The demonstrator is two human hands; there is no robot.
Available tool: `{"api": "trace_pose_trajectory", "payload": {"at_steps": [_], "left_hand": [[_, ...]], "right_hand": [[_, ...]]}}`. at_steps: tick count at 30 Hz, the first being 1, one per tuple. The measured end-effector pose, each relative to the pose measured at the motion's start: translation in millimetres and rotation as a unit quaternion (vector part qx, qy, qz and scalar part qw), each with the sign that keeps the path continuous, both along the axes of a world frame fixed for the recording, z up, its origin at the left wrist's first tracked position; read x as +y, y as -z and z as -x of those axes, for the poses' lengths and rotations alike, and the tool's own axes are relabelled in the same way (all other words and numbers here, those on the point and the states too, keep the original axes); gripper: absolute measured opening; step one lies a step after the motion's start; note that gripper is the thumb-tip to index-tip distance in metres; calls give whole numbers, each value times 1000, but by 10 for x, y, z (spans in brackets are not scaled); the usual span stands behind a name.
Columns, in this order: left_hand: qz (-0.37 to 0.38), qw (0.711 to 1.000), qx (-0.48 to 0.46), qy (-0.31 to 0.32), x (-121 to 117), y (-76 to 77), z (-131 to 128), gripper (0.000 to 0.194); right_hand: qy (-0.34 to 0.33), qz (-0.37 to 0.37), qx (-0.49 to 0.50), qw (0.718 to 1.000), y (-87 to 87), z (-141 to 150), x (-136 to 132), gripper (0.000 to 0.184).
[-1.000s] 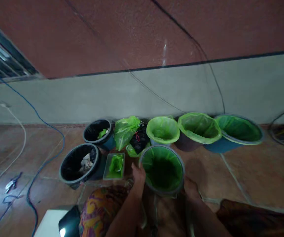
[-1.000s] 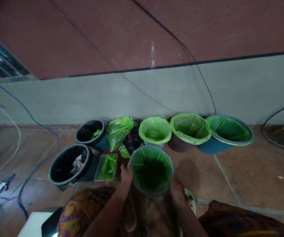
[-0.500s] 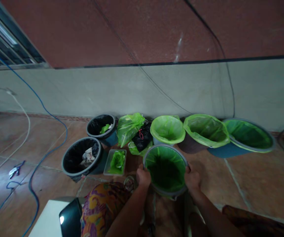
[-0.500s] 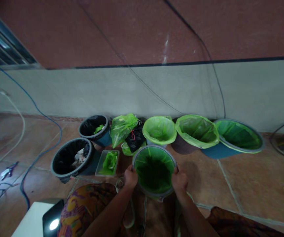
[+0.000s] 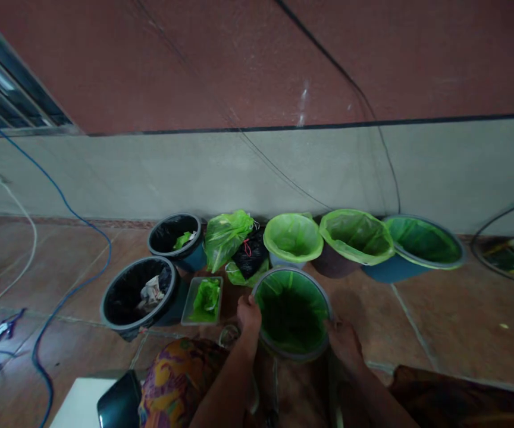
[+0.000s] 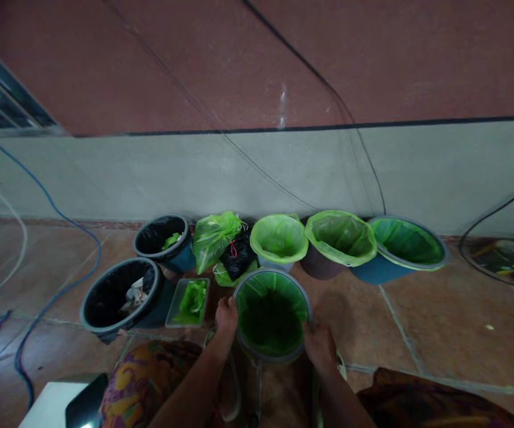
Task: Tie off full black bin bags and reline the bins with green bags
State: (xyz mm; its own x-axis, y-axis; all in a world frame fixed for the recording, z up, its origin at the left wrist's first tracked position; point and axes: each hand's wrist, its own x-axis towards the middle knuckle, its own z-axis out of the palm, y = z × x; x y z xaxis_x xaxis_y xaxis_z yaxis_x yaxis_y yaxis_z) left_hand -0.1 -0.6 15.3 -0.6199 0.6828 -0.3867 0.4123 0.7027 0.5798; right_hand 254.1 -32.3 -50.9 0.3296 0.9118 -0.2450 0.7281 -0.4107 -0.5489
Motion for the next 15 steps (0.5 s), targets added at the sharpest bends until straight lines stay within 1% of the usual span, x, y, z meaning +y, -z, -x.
{"api": "trace_pose_trajectory", "payload": {"at_steps": [2,3,6,8,11,13,15], "left_hand": [[19,1000,13,0,-45,-31,-59,41],[28,999,14,5,-69,-41,-85,40],[41,999,5,36,-134,-29,-123,37],[36,998,-8,51,-157,12,-112,38],[11,998,-34,55,-138,90,-64,40],[-5,998,-45,49,-89,124,-22,41],[-18,998,-43,48,-20,131,26,41]], "right_hand": [[5,-13,-67,998,-102,64,90,49],[-2,-22,-95,995,-159,102,164,52],[-53,-29,-139,988,-265,204,390,54],[-89,-18,-136,986,-246,239,459,58],[-127,-23,-136,982,-128,264,414,77],[-122,-47,-150,980,-58,296,341,85],[-104,-59,-154,981,-33,353,283,87]]}}
